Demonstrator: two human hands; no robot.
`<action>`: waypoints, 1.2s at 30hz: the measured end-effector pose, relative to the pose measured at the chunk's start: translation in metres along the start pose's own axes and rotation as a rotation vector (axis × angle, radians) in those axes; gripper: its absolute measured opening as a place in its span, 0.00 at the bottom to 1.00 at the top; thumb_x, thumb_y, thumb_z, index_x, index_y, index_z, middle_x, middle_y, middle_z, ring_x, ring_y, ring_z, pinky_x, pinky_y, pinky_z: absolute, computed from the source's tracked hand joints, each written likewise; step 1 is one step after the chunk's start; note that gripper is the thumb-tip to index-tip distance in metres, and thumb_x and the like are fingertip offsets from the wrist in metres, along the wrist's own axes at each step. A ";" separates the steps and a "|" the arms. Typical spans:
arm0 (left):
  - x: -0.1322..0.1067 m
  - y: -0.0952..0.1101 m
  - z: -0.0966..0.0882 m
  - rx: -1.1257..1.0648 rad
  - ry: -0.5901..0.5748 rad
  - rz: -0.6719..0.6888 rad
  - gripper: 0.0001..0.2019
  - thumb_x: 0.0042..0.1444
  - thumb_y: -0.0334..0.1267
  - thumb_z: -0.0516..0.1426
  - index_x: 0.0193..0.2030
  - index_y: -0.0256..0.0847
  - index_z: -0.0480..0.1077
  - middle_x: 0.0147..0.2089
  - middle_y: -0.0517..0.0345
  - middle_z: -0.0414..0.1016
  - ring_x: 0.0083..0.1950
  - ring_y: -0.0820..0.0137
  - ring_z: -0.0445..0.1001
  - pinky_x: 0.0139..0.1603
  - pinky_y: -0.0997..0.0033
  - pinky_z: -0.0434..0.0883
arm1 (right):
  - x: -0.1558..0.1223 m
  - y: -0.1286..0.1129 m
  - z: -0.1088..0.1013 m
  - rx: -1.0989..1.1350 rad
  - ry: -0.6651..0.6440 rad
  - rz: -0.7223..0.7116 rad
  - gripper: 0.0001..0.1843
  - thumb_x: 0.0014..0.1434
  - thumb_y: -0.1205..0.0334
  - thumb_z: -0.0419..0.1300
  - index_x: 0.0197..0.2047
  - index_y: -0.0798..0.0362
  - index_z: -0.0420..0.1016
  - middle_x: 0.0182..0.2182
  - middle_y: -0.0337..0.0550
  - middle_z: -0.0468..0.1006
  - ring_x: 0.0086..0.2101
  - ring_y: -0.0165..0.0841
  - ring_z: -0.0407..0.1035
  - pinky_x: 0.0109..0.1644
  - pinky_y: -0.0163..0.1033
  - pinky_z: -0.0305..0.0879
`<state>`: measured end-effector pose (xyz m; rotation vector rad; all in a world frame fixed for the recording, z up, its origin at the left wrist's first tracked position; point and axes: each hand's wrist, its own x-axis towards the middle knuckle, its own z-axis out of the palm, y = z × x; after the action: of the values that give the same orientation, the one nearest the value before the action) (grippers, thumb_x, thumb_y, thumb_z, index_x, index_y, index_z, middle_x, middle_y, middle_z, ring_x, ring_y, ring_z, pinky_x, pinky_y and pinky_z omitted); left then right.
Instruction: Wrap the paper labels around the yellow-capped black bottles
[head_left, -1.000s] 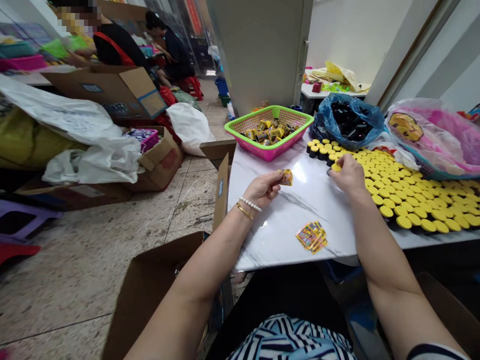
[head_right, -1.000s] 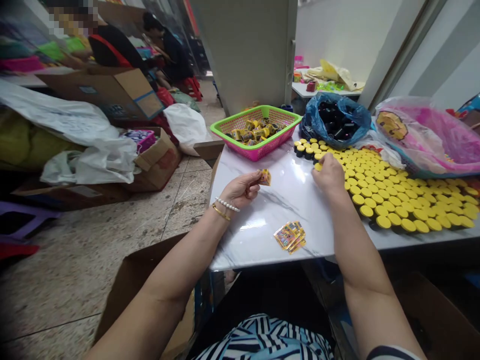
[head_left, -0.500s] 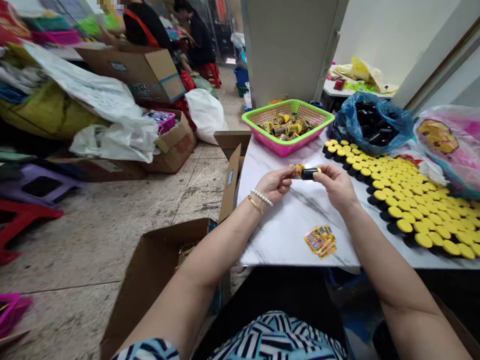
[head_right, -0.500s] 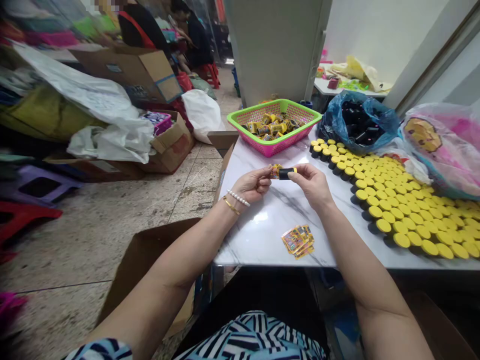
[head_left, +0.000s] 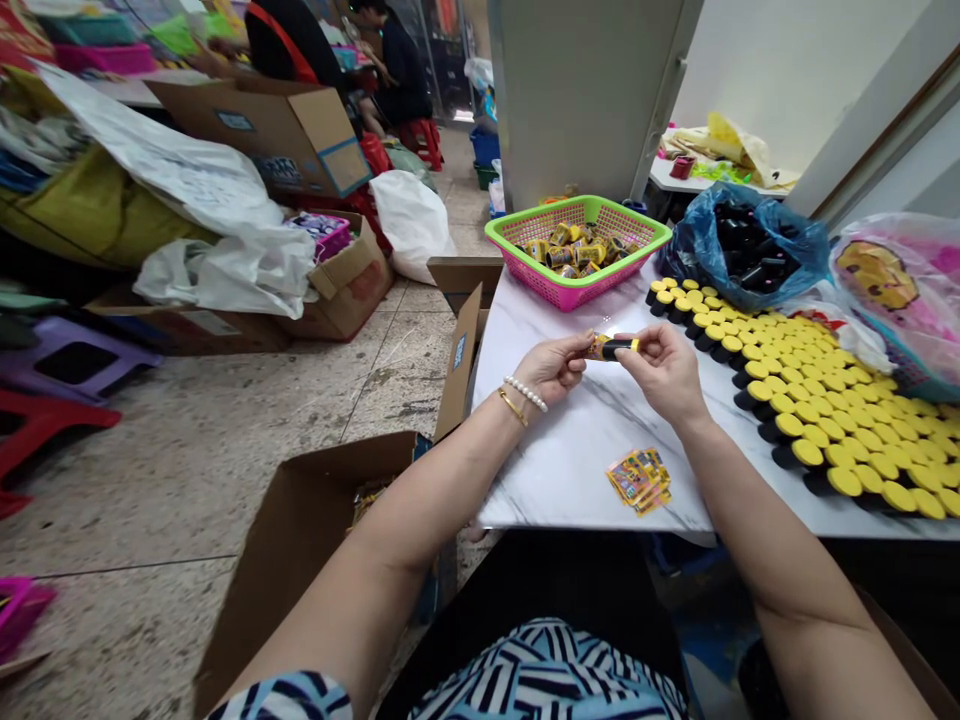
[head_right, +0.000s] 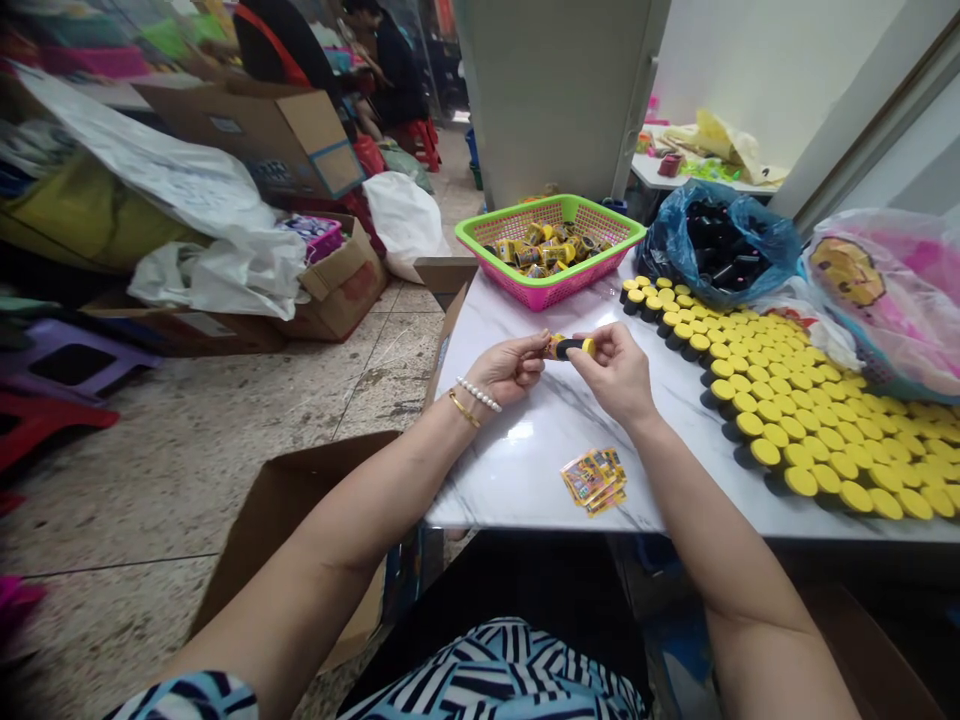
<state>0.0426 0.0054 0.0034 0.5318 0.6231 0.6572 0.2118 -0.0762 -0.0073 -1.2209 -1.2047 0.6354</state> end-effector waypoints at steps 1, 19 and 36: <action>0.000 -0.001 0.000 0.012 0.000 0.003 0.07 0.62 0.31 0.65 0.33 0.32 0.73 0.29 0.57 0.75 0.15 0.89 0.55 0.11 0.88 0.46 | -0.001 0.000 0.001 -0.029 0.009 -0.007 0.20 0.54 0.50 0.73 0.40 0.47 0.68 0.44 0.44 0.85 0.43 0.37 0.82 0.50 0.44 0.80; 0.001 -0.001 -0.007 0.379 -0.099 0.295 0.29 0.40 0.48 0.77 0.48 0.38 0.80 0.44 0.51 0.81 0.39 0.72 0.77 0.36 0.73 0.72 | 0.003 0.000 -0.020 0.024 -0.072 -0.154 0.24 0.47 0.55 0.79 0.43 0.46 0.73 0.37 0.35 0.76 0.36 0.31 0.74 0.43 0.38 0.79; -0.002 0.001 -0.009 0.602 -0.246 0.402 0.22 0.41 0.43 0.76 0.42 0.36 0.82 0.37 0.53 0.81 0.36 0.73 0.76 0.38 0.73 0.69 | 0.000 -0.003 -0.018 0.015 -0.085 -0.175 0.25 0.50 0.48 0.77 0.49 0.46 0.79 0.44 0.41 0.78 0.40 0.36 0.79 0.47 0.46 0.82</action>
<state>0.0347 0.0069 -0.0013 1.3037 0.4769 0.7632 0.2277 -0.0840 -0.0026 -1.0716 -1.3589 0.5691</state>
